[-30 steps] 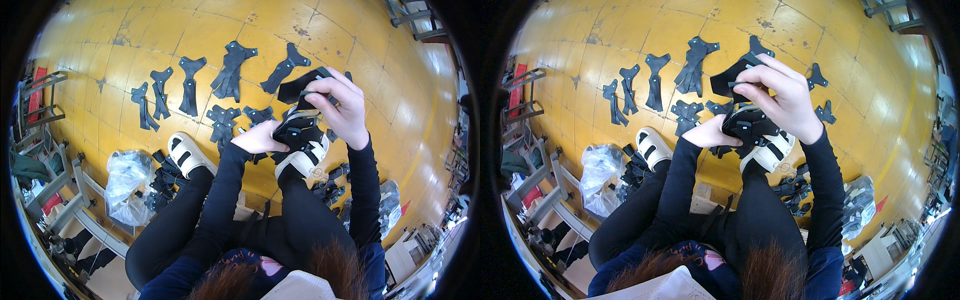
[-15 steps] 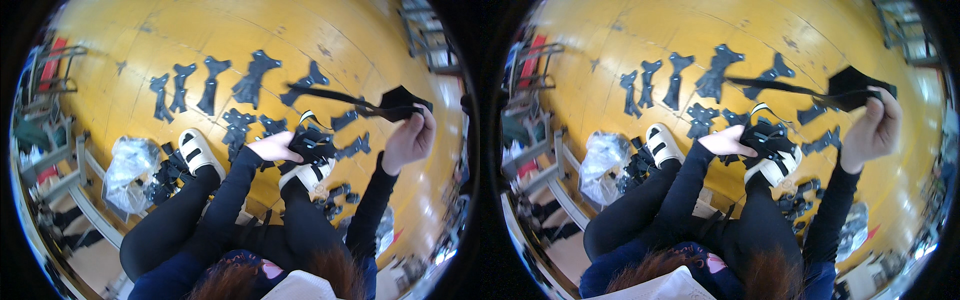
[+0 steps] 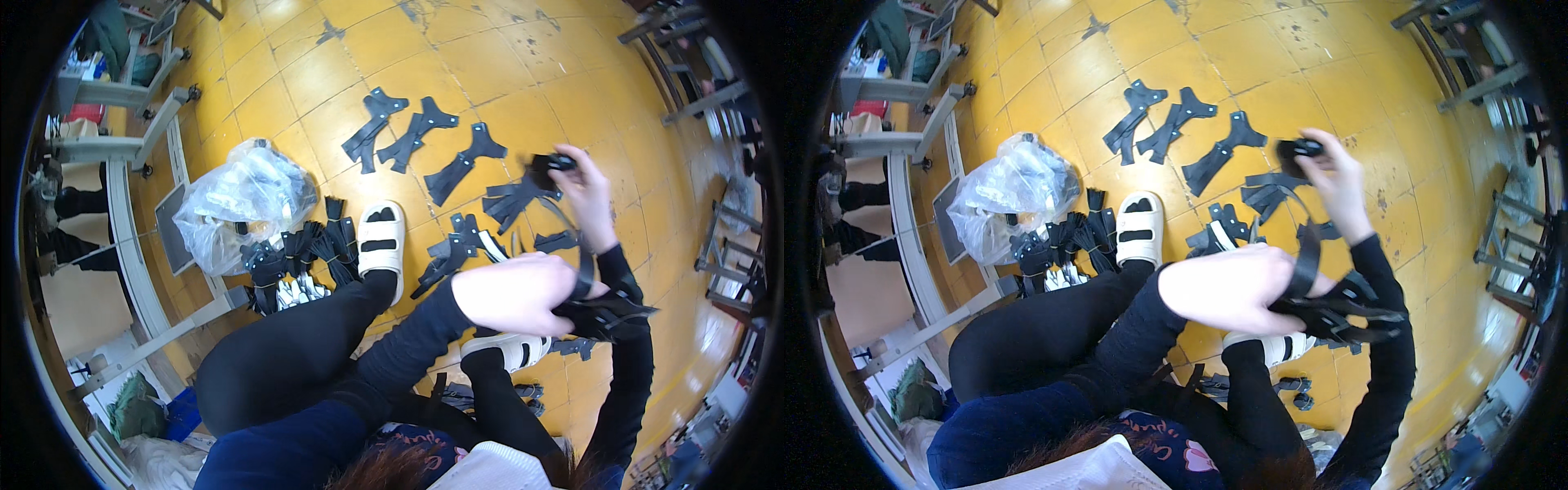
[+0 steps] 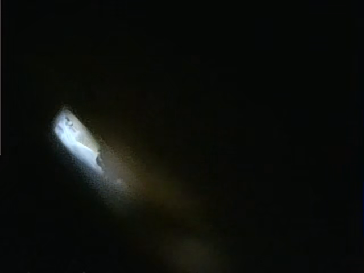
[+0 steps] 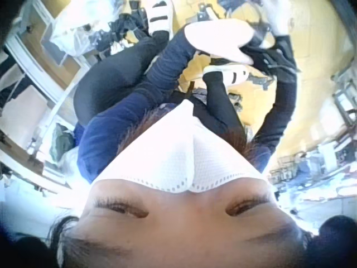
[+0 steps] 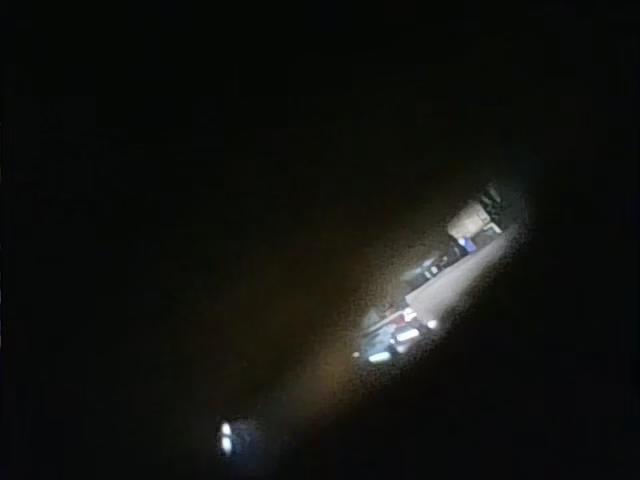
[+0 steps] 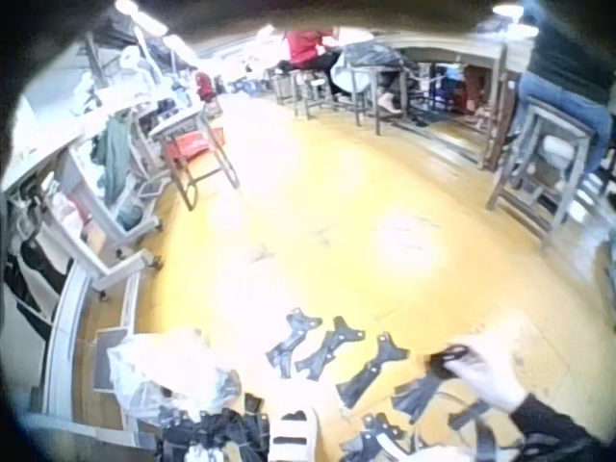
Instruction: The person sits on the floor and repeatedly picks up, aligns, and stacks small black plastic parts into piles. The person occasionally moves parts between piles and places some into a nearby bag.
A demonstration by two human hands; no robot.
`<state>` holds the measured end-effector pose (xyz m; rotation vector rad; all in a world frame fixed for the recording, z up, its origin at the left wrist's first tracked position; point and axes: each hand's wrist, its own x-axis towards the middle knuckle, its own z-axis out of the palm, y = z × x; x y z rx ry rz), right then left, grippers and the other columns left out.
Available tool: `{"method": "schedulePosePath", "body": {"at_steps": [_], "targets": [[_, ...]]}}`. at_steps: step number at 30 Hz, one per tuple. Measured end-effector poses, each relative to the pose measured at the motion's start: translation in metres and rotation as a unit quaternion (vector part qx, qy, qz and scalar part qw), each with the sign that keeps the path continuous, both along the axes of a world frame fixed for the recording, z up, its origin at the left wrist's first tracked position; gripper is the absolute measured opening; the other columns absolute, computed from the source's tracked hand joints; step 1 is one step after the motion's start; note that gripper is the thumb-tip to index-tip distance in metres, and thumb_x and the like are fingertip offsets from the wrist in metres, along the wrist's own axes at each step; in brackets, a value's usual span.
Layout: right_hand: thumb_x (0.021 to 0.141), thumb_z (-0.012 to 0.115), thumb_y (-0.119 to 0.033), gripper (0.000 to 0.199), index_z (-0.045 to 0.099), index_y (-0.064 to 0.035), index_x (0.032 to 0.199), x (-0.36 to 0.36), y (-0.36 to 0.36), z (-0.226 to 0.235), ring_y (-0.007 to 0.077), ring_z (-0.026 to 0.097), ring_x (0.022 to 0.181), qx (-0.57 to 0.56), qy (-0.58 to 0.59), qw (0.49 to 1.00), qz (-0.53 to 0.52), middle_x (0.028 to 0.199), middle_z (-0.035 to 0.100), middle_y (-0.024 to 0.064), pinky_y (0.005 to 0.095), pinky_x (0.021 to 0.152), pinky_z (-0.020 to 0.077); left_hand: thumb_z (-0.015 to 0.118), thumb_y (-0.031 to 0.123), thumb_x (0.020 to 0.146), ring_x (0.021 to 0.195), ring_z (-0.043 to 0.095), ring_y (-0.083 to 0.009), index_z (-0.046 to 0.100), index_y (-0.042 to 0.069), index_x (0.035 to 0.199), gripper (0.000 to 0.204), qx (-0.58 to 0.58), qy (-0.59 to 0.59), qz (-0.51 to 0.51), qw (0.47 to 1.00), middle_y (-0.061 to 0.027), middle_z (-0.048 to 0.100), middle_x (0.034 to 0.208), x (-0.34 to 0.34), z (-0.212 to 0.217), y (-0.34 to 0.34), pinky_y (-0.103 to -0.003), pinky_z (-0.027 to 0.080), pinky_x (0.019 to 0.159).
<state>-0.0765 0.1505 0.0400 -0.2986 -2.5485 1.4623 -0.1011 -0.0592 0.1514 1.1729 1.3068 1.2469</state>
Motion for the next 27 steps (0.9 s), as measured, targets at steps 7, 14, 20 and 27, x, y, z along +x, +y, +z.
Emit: {"method": "schedulePosePath", "body": {"at_steps": [7,14,20,27], "targets": [[0.085,0.059,0.0,0.043,0.051,-0.0028,0.126,-0.139,-0.18,-0.053,0.0068,0.058,0.071,-0.253,-0.118,0.919,0.278,0.081,0.061,0.0009,0.022,0.066,0.0464,0.056,0.009,0.072,0.076,0.06,-0.0399,0.057,0.005,0.11,0.038,0.106,-0.013,0.228,0.968,-0.0217,0.06,0.076,-0.023,0.029,-0.053,-0.045,0.048,0.07],[0.081,0.066,-0.014,0.065,0.037,-0.0094,0.139,-0.212,-0.187,-0.114,0.0211,0.06,0.093,-0.078,-0.095,0.983,0.134,0.114,0.059,0.0176,0.0321,0.08,0.0479,0.054,0.006,0.07,0.077,0.059,-0.0408,0.055,0.003,0.11,0.04,0.15,-0.001,0.247,0.957,-0.0224,0.059,0.076,-0.032,0.028,-0.048,-0.047,0.047,0.068],[0.094,0.052,-0.021,0.04,0.049,-0.0074,0.131,-0.165,-0.108,-0.045,0.0111,0.057,0.094,-0.107,-0.163,0.968,0.156,0.115,0.06,0.0063,0.0252,0.083,0.0444,0.061,0.008,0.074,0.08,0.056,-0.0419,0.054,0.003,0.109,0.037,0.102,-0.045,0.207,0.972,-0.0228,0.059,0.081,-0.03,0.029,-0.062,-0.043,0.046,0.069],[0.099,0.045,-0.033,0.042,0.052,-0.0014,0.125,-0.004,-0.013,0.049,0.0118,0.058,0.095,-0.324,-0.307,0.892,0.074,0.112,0.063,0.0089,0.0259,0.087,0.0449,0.056,0.013,0.072,0.064,0.064,-0.0314,0.058,-0.002,0.085,0.02,0.083,-0.029,0.148,0.985,-0.0167,0.059,0.06,-0.012,0.018,-0.03,-0.041,0.049,0.061]]}}
